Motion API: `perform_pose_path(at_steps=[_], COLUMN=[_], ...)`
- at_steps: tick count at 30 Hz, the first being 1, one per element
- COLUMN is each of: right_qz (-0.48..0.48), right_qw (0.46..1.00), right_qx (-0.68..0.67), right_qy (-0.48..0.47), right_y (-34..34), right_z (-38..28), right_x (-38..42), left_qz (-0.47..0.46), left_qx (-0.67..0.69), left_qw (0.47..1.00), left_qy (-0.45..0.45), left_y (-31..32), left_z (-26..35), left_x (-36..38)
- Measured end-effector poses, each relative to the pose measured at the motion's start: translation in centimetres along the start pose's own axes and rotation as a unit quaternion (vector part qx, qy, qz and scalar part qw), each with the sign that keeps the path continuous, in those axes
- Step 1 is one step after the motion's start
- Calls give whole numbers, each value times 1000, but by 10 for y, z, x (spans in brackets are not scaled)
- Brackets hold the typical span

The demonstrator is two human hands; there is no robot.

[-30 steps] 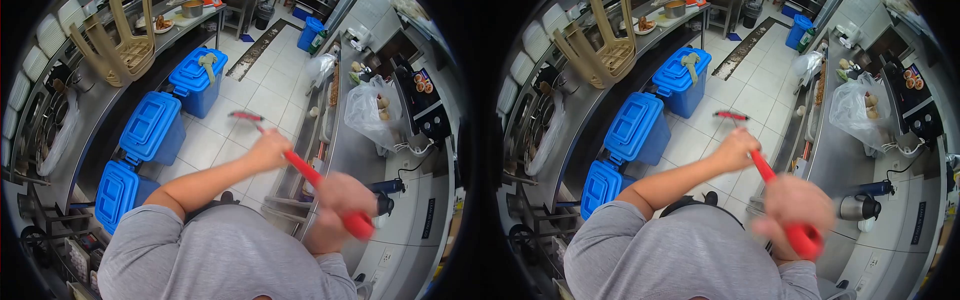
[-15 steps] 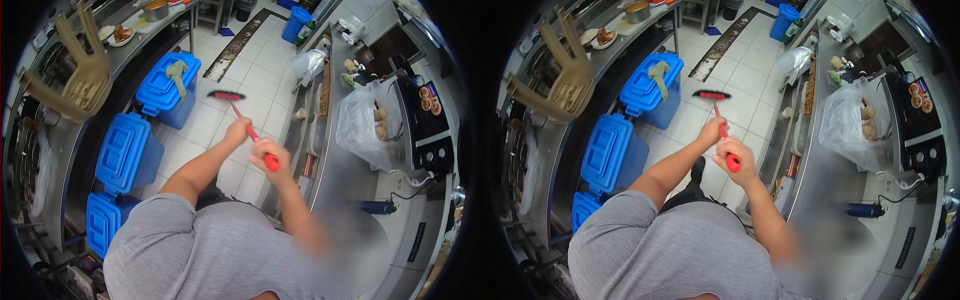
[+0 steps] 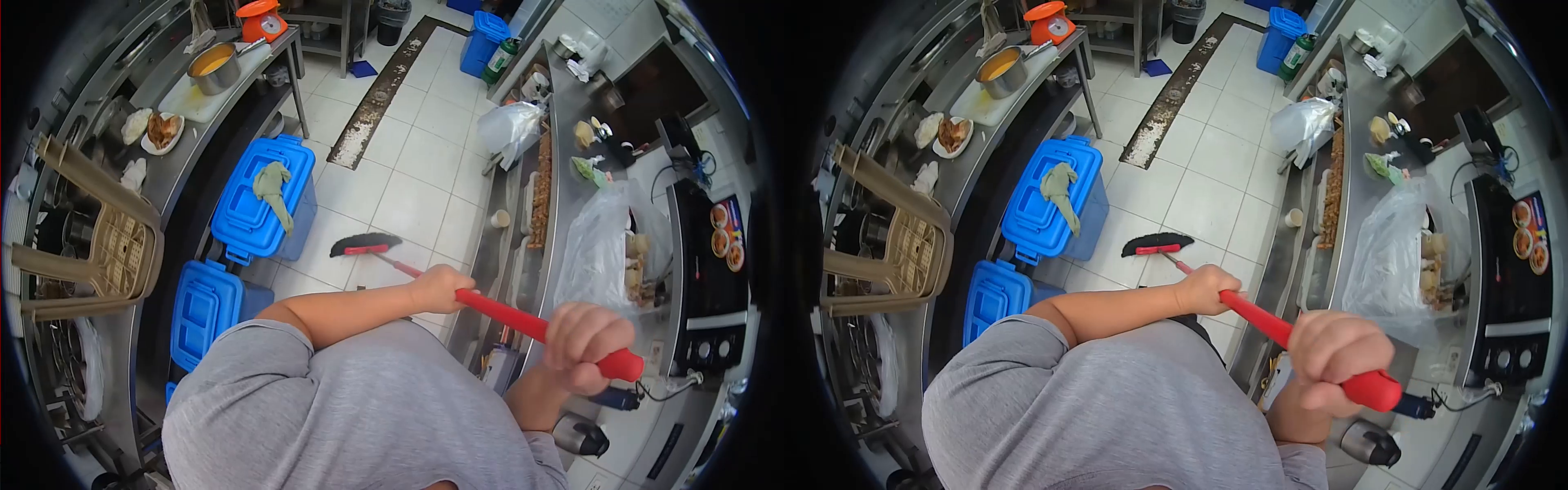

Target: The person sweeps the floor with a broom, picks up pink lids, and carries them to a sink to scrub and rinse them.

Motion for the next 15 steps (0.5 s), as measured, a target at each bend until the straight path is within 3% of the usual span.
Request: perform_pose_path(at_steps=[2, 3, 5, 9, 10, 12, 15], right_qz=[-147, -146, -52, -121, -129, -198, -197], right_qw=[989, 989, 997, 966, 968, 961, 970], right_qx=[1, -6, 56, 227, 214, 190, 128], right_qy=[-16, -14, 8, 29, 26, 31, -59], right_y=[15, 14, 2, -18, -27, -35, -80], right_z=[10, 28, 76, 200, 216, 248, 203], right_x=[-33, -40, -50, -58, -70, -98, -181], left_qz=[27, 50, 84, 160, 175, 165, 201], left_qx=[1, 3, -39, -95, -117, -161, -200], left_qw=[1000, 998, 996, 976, 965, 964, 949], left_qy=[14, 32, -14, -116, -154, -135, -135], left_y=[-24, -41, -70, -148, -174, -202, -216], left_z=[-16, -25, -76, -211, -233, -246, -196], left_x=[-16, -23, -29, -53, -64, -102, -175])
Point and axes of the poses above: each hand's wrist, its own x-axis away from the middle knuckle, its own y-axis out of the palm, z = x × y, the point moved 9 cm from there along -x, towards the middle knuckle, and after that the axes turned 13 degrees about x, right-handed, at the moved point
